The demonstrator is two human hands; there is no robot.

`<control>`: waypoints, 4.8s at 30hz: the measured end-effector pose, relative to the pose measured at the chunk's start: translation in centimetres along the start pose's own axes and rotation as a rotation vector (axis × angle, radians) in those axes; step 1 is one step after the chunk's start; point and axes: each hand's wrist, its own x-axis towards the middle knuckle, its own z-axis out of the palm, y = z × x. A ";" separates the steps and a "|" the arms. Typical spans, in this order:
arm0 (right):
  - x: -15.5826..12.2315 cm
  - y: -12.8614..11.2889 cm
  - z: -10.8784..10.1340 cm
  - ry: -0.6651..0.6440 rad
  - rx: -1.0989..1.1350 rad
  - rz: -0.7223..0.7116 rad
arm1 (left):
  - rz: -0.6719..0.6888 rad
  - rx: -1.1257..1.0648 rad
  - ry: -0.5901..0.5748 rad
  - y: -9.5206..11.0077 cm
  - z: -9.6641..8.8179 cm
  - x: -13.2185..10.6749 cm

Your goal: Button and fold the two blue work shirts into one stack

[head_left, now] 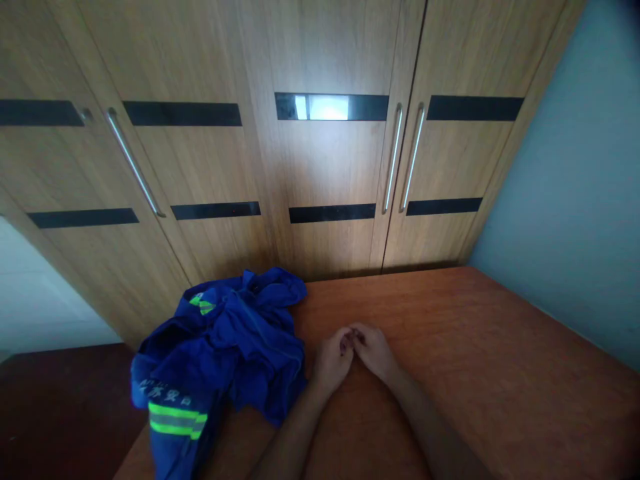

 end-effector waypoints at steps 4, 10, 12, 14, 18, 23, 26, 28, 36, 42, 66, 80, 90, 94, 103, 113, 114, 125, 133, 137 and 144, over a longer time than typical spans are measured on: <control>0.0 -0.1 -0.1 0.005 0.020 -0.017 | -0.004 0.001 0.001 0.1 0.0 0.0; 0.0 0.0 0.0 0.003 -0.009 -0.021 | -0.007 0.003 -0.007 0.2 0.0 0.0; 0.1 0.1 0.0 0.005 -0.007 -0.021 | -0.005 0.005 -0.004 0.2 -0.1 0.0; 0.0 0.1 0.0 0.006 -0.003 -0.018 | -0.004 0.006 0.000 0.2 -0.1 0.0; 0.0 -0.1 -0.1 0.005 0.011 -0.017 | 0.000 0.002 0.000 0.3 -0.1 0.0; 0.0 0.0 -0.1 -0.004 0.001 -0.017 | 0.002 -0.002 0.001 0.3 -0.1 0.0; 0.1 0.0 0.0 -0.002 -0.001 -0.021 | 0.005 -0.001 0.003 0.1 -0.1 0.0; 0.0 0.0 0.0 0.008 -0.003 -0.017 | 0.005 0.001 0.005 0.1 -0.1 0.0; 0.0 -0.3 -0.1 0.003 0.018 -0.012 | 0.005 -0.004 0.007 0.0 0.0 0.0; 0.0 -0.1 0.0 0.006 0.018 -0.018 | -0.006 0.004 0.004 0.1 -0.1 0.0; 0.0 0.1 0.1 0.011 0.012 -0.017 | 0.016 0.002 0.010 -0.1 0.0 0.0; 0.0 -0.2 -0.1 0.009 -0.002 -0.009 | 0.015 -0.011 0.005 -0.1 0.1 0.0; 0.0 -0.4 -0.2 0.003 0.003 -0.013 | 0.012 -0.007 0.004 0.0 0.1 0.0; 0.0 -0.2 -0.1 0.001 0.008 -0.010 | 0.013 -0.010 0.005 -0.2 0.2 0.1; 0.0 0.2 0.1 -0.003 0.011 -0.004 | 0.022 -0.018 -0.003 -0.1 0.1 0.0; 0.0 0.0 0.0 0.006 -0.002 -0.004 | 0.014 -0.004 -0.003 0.1 0.0 0.0; 0.0 0.0 0.0 0.006 -0.001 -0.004 | 0.011 -0.003 -0.004 0.1 0.0 0.0; 0.0 0.0 0.0 -0.001 0.019 -0.006 | 0.019 -0.008 0.004 0.1 0.1 -0.1; 0.2 0.5 -0.1 0.010 0.098 0.009 | -0.004 0.013 -0.008 0.2 0.0 0.0; 0.5 0.9 -0.1 0.037 0.148 0.024 | 0.034 0.090 0.011 1.0 0.0 -0.5; 0.7 1.8 0.2 0.074 0.232 0.044 | 0.297 0.607 0.263 6.3 -6.0 -1.5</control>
